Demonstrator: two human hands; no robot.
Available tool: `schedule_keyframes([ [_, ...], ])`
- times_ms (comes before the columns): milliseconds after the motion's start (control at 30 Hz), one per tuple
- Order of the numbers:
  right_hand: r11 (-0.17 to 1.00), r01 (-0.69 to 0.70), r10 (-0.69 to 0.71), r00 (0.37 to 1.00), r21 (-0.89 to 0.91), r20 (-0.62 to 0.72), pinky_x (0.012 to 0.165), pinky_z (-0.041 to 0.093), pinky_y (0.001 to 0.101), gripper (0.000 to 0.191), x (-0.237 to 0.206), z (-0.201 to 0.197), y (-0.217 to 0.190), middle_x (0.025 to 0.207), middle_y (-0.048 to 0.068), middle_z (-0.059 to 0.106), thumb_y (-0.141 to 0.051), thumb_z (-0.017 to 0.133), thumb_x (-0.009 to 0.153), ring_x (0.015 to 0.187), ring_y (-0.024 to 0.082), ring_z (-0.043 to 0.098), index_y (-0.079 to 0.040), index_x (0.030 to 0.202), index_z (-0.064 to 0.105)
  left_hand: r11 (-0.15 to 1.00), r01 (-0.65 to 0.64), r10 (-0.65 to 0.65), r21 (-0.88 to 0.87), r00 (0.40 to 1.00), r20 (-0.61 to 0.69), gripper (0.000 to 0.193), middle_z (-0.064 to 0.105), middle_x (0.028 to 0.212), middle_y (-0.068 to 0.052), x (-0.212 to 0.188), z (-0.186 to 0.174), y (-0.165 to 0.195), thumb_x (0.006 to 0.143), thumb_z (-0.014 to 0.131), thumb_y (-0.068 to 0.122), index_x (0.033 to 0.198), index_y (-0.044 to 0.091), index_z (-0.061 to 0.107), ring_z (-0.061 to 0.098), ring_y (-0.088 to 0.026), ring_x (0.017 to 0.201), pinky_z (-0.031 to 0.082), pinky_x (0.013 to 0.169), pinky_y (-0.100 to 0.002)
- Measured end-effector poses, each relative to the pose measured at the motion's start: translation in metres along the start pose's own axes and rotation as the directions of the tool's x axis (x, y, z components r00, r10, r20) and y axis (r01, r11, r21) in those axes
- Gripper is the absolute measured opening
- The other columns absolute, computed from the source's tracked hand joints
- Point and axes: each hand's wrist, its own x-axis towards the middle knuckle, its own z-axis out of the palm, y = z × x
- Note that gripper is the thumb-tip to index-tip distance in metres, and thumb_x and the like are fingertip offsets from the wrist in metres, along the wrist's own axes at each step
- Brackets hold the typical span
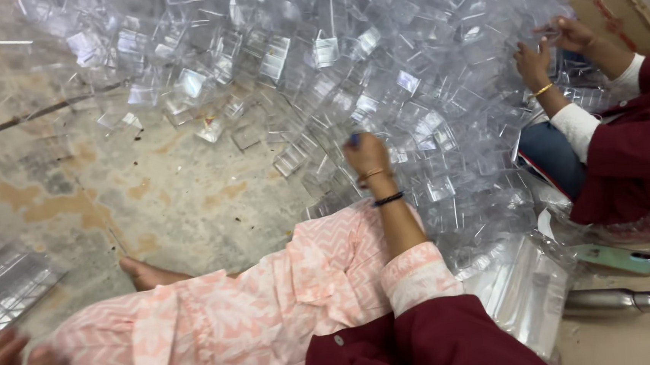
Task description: The person sits on the floor and assembles clear plastic organizer boxes, fitting small compartment inserts into a multi-slot tray. They use a small blue blade to trim and separate box parts, then press the compartments together by hand and set finished trays aside.
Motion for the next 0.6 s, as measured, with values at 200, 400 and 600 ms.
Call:
schedule_keyframes([
  [200, 0.998, -0.008, 0.010, 0.999, -0.062, 0.031, 0.077, 0.057, 0.0458, 0.036, 0.032, -0.036, 0.065, 0.091, 0.022, 0.074, -0.038, 0.081, 0.077, 0.085, 0.037, 0.072, -0.006, 0.093, 0.076, 0.991, -0.133, 0.126, 0.009, 0.956, 0.265, 0.018, 0.064, 0.133, -0.016, -0.020, 0.073, 0.093, 0.102, 0.070, 0.012, 0.116, 0.001, 0.066, 0.061, -0.025, 0.129, 0.048, 0.112, -0.035],
  [400, 0.978, 0.054, 0.016, 0.944, -0.201, 0.330, 0.087, 0.054, 0.0463, 0.047, 0.013, -0.028, 0.075, 0.109, 0.019, 0.069, -0.042, 0.087, 0.071, 0.102, 0.037, 0.067, -0.009, 0.103, 0.075, 0.967, -0.255, 0.221, 0.026, 0.880, 0.421, 0.020, 0.068, 0.126, -0.014, -0.051, 0.119, 0.116, 0.093, 0.071, 0.011, 0.110, 0.002, 0.069, 0.051, -0.036, 0.142, 0.037, 0.120, -0.045],
  [600, 0.994, 0.081, -0.076, 0.995, -0.073, 0.064, 0.079, 0.053, 0.0501, 0.035, 0.000, -0.011, 0.087, 0.110, 0.019, 0.061, -0.026, 0.081, 0.075, 0.098, 0.042, 0.065, -0.007, 0.104, 0.072, 0.997, 0.071, -0.083, 0.043, 0.832, 0.549, 0.025, 0.069, 0.135, -0.010, -0.062, 0.135, 0.120, 0.092, 0.071, 0.015, 0.115, 0.004, 0.070, 0.068, -0.026, 0.111, 0.048, 0.071, -0.037],
])
